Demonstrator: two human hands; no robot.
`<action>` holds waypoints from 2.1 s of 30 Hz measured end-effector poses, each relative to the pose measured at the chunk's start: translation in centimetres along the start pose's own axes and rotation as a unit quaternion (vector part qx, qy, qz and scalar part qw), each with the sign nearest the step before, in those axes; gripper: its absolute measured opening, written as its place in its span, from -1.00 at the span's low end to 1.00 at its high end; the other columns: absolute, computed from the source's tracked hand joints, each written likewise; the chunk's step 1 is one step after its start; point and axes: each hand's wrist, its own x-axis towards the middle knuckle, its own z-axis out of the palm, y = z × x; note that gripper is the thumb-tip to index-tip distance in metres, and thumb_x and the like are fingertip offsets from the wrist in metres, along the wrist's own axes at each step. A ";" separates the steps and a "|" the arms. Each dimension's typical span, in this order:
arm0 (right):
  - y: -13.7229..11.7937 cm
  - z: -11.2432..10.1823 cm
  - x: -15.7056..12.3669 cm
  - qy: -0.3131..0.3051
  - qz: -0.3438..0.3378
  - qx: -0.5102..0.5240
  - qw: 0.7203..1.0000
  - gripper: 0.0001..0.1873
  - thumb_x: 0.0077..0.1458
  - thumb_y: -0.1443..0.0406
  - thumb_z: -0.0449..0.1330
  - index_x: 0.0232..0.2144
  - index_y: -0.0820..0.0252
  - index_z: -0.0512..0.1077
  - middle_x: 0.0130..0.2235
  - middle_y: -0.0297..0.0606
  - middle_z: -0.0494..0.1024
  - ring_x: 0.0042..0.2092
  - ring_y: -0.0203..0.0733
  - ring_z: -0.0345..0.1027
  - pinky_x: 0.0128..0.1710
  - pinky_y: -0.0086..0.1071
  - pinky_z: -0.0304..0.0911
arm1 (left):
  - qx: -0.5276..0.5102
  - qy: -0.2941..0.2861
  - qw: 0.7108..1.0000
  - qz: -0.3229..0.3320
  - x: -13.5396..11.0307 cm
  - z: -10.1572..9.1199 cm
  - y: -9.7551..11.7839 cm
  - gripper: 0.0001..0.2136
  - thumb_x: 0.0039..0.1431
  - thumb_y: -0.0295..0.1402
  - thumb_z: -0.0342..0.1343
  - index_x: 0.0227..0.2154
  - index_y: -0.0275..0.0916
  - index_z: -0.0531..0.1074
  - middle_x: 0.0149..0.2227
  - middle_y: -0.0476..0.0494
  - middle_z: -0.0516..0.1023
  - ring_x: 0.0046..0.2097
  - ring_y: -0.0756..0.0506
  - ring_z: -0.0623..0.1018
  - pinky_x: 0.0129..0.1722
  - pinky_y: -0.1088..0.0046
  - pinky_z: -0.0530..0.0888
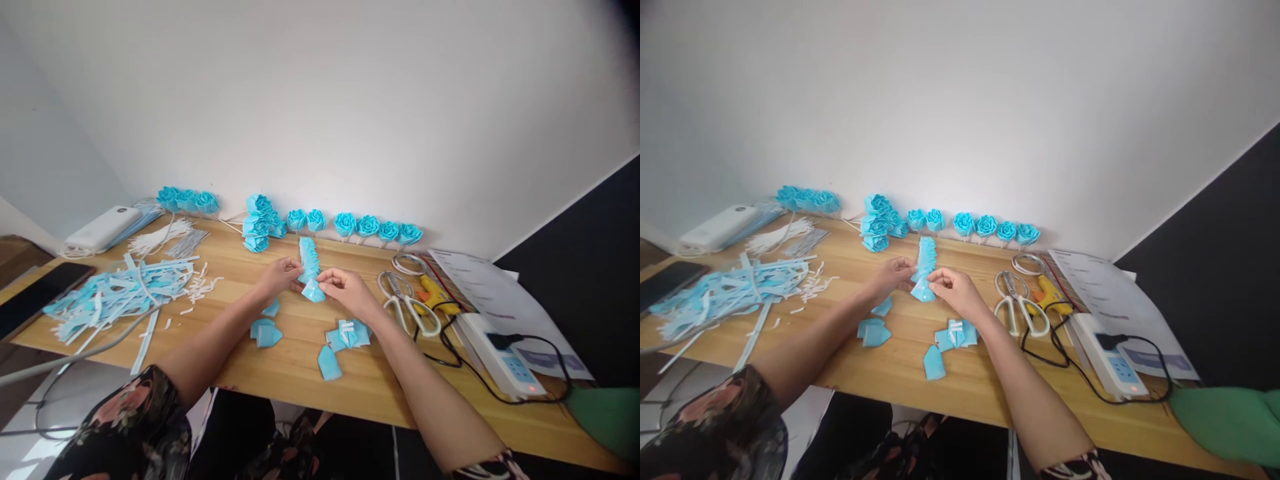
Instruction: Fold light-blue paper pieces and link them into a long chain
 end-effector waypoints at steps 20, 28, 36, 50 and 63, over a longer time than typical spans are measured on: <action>-0.6 1.6 -0.5 0.082 -0.074 -0.204 0.973 -0.89 0.04 0.29 0.17 -0.30 0.04 0.39 -0.38 -0.35 0.58 -0.38 -0.20 0.42 -0.33 -0.36 0.21 | 0.052 -0.027 0.988 0.140 0.1 0.5 -2.1 -0.80 -0.01 -0.27 0.19 -0.49 -0.27 0.31 -0.64 0.11 0.31 -0.59 0.09 0.31 -0.55 0.59 0.22; -0.4 1.5 -0.4 0.090 -0.053 -0.221 0.970 -0.86 0.04 0.28 0.15 -0.27 0.03 0.39 -0.41 -0.40 0.56 -0.44 -0.24 0.38 -0.36 -0.38 0.18 | 0.024 -0.037 0.992 0.122 0.1 0.5 -2.1 -0.78 -0.03 -0.26 0.19 -0.50 -0.27 0.30 -0.63 0.11 0.30 -0.56 0.09 0.30 -0.52 0.58 0.24; -0.1 1.3 -0.3 0.083 -0.052 -0.225 0.969 -0.84 0.05 0.30 0.15 -0.25 0.03 0.38 -0.41 -0.41 0.56 -0.42 -0.24 0.39 -0.36 -0.39 0.17 | 0.015 -0.042 0.996 0.082 -0.4 0.6 -1.5 -0.77 -0.01 -0.21 0.17 -0.47 -0.29 0.34 -0.55 0.05 0.38 -0.49 0.07 0.39 -0.43 0.56 0.34; -0.5 0.6 -0.3 0.156 -0.067 -0.156 0.973 -0.83 0.13 0.17 0.11 -0.28 0.09 0.43 -0.35 -0.27 0.57 -0.35 -0.18 0.43 -0.32 -0.35 0.24 | -0.017 -0.009 0.997 0.080 -0.7 0.6 -0.9 -0.77 -0.13 -0.33 0.24 -0.43 -0.29 0.34 -0.57 0.05 0.42 -0.53 0.07 0.40 -0.45 0.55 0.34; 0.2 0.7 0.3 0.023 0.124 0.186 0.974 -0.59 -0.03 -0.03 0.23 -0.39 0.23 0.45 -0.36 -0.23 0.47 -0.34 -0.27 0.35 -0.51 -0.51 0.23 | -0.044 0.014 0.996 0.073 -0.5 0.5 -1.2 -0.72 -0.14 -0.32 0.26 -0.38 -0.30 0.34 -0.55 0.06 0.44 -0.53 0.08 0.42 -0.48 0.57 0.34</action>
